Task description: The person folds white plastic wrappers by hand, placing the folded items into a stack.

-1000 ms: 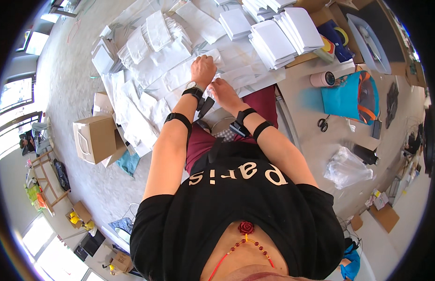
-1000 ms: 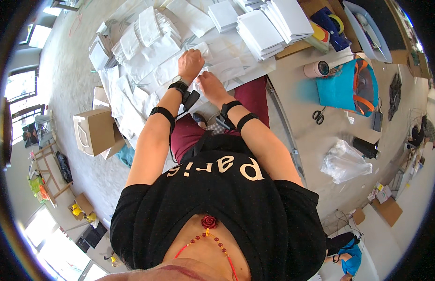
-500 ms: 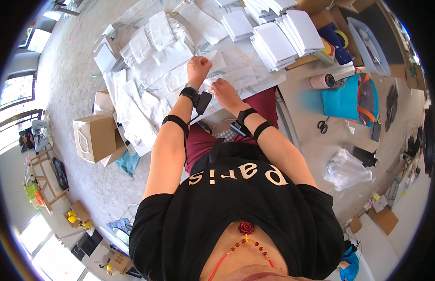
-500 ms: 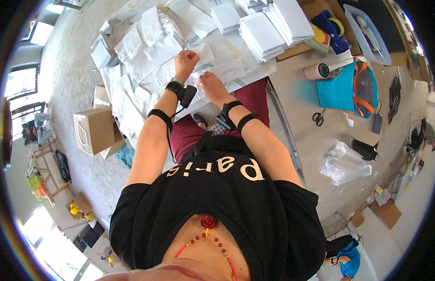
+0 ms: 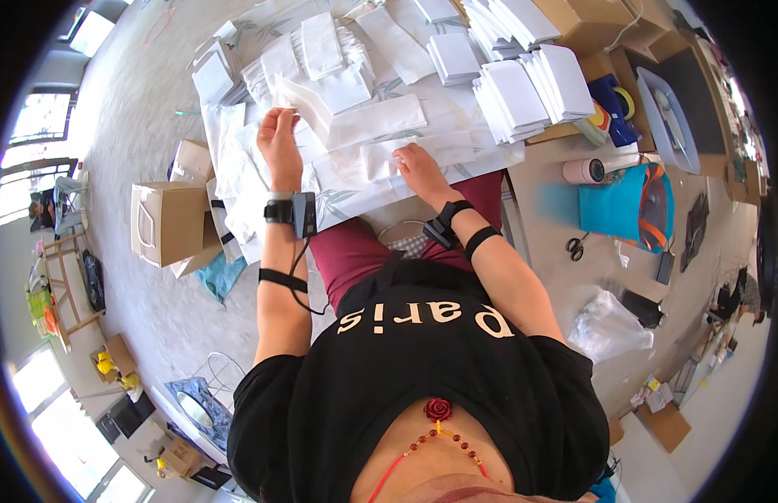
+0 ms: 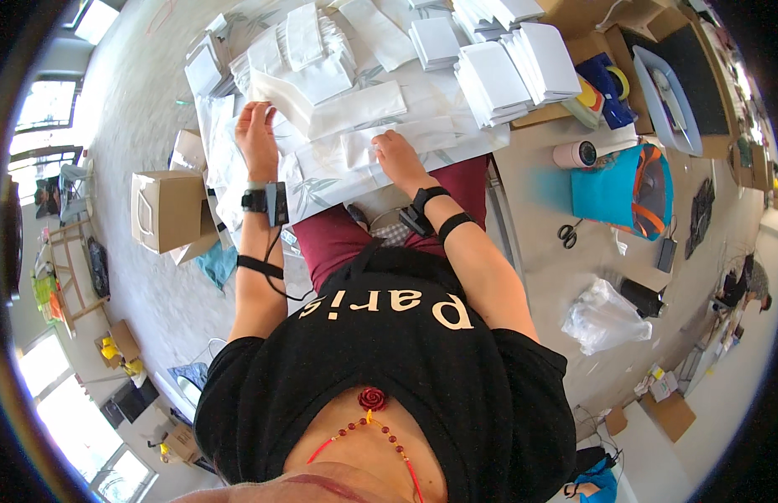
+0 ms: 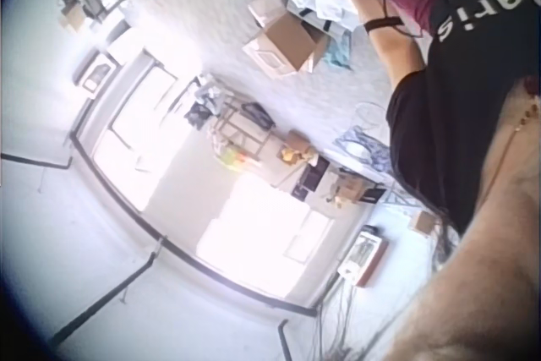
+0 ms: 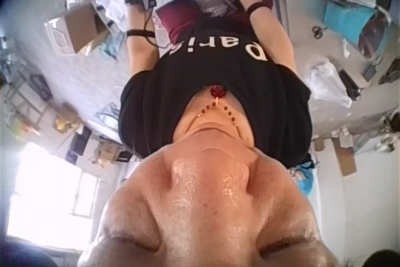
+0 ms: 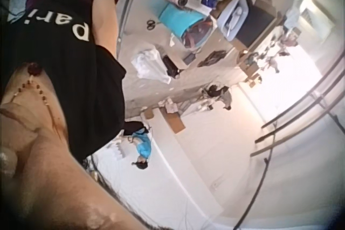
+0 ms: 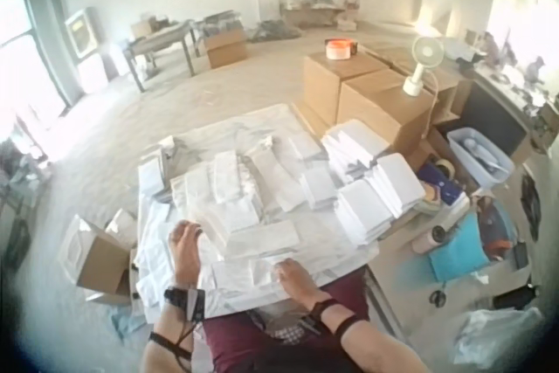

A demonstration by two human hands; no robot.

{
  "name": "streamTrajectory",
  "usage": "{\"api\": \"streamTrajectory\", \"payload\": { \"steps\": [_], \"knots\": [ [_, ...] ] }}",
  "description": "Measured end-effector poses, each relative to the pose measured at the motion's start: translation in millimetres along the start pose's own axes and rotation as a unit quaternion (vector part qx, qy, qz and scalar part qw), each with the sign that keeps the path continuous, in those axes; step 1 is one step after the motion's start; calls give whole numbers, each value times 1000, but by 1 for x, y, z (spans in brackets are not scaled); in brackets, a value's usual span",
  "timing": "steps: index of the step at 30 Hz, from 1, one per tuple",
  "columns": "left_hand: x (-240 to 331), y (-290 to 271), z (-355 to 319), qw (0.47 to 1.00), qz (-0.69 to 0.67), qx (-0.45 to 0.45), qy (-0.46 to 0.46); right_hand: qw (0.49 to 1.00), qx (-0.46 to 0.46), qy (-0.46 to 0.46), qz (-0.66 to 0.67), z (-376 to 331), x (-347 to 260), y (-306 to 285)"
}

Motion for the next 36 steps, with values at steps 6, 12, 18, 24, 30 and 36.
{"api": "streamTrajectory", "payload": {
  "steps": [6, 12, 18, 24, 30, 36],
  "knots": [
    [60, 10, -35, 980, 182, -54, 58, 988, 63, 27, 141, 23, -64, -26],
    [-22, 18, -76, 965, 239, -106, 11, 954, 80, 56, 285, 38, -103, -21],
    [-61, 25, -114, 978, 165, -109, -59, 957, 70, 107, 260, 22, -79, -5],
    [-69, 19, -122, 983, 144, -102, -46, 969, 87, 81, 215, 14, -80, -3],
    [-72, 10, -120, 981, 149, -105, -65, 969, 85, 82, 218, 14, -83, -1],
    [-63, 19, -126, 988, 54, -124, -74, 969, 85, 89, 214, 16, -83, -7]
  ]
}}
Point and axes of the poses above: each hand's wrist, its own z-axis towards the middle knuckle, its own y-axis out of the palm, x = y × z, the point moved 8 cm from there along z, towards the middle knuckle, and after that the axes turned 1 degree about y, right-handed, at the moved point
